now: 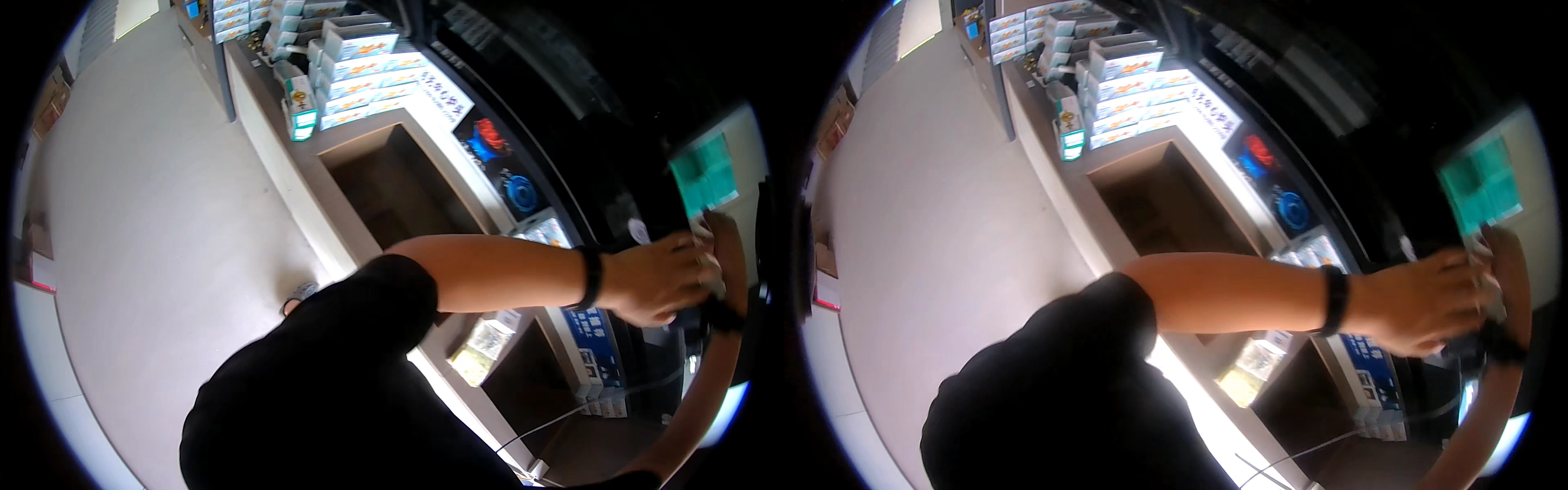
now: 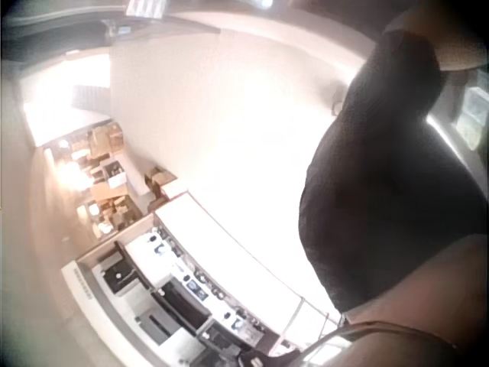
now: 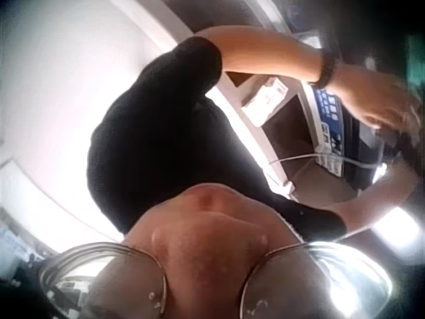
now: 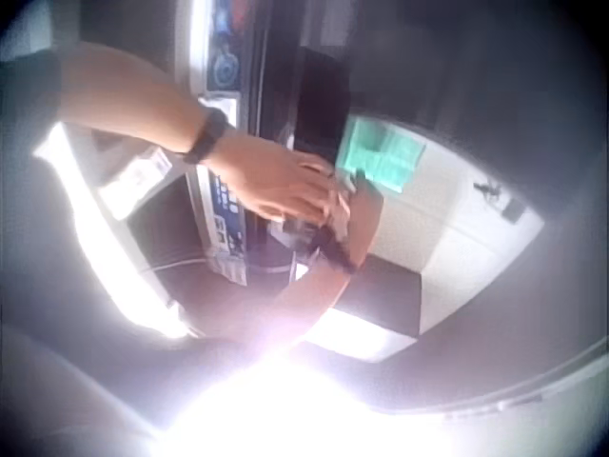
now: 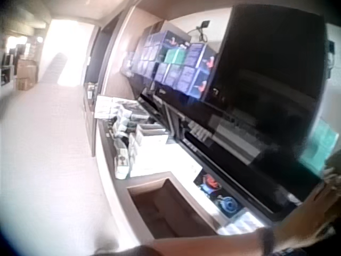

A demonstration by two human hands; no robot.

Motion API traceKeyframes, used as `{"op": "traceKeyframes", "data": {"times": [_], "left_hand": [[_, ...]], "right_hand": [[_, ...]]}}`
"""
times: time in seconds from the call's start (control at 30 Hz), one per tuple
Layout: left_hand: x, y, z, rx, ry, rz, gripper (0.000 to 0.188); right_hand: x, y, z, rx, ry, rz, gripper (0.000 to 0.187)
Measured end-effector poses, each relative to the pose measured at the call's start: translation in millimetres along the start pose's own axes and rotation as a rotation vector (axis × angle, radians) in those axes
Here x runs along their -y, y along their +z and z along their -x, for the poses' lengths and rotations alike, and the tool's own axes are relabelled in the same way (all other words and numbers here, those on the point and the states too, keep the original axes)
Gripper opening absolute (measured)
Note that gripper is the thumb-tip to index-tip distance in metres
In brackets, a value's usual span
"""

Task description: The person repeatedly picks up small green and blue boxes from a table and stacks them on a shelf above a counter. They walk back and forth between the table and the counter multiple times to transfer the boxes.

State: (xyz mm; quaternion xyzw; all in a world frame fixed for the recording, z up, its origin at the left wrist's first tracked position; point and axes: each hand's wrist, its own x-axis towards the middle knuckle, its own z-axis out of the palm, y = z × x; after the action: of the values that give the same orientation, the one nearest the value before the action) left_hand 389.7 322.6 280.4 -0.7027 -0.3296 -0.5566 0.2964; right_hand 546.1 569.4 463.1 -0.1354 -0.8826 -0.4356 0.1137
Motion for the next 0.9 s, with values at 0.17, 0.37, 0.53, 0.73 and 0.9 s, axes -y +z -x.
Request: {"op": "traceKeyframes", "data": {"times": [0.17,0.37,0.53,0.73,0.9], "left_hand": [[94.3,-140.8,200.3,-0.114,0.103,-0.049,0.033],[237.2,-434.5,454.6,-0.276,-0.962,-0.822,0.049],[340.3,-574.1,592.0,-0.165,-1.571,-0.618,0.071],[388.7,-558.2,601.7,-0.354,-1.706,0.025,0.069],[383.3,-555.1,635.2,-0.233,-1.642,-0.168,0.047]], "right_hand": [[154.0,-42.5,52.7,-0.367,0.319,-0.174,0.022],[384.2,-82.2,16.3,-0.434,0.154,-0.59,0.02],[561.4,-24.6,-107.7,0.294,0.211,-1.517,0.011],[750.0,59.5,-255.4,1.098,0.35,-2.25,0.055],[840.2,74.0,-357.0,1.242,0.604,-2.313,0.077]]}}
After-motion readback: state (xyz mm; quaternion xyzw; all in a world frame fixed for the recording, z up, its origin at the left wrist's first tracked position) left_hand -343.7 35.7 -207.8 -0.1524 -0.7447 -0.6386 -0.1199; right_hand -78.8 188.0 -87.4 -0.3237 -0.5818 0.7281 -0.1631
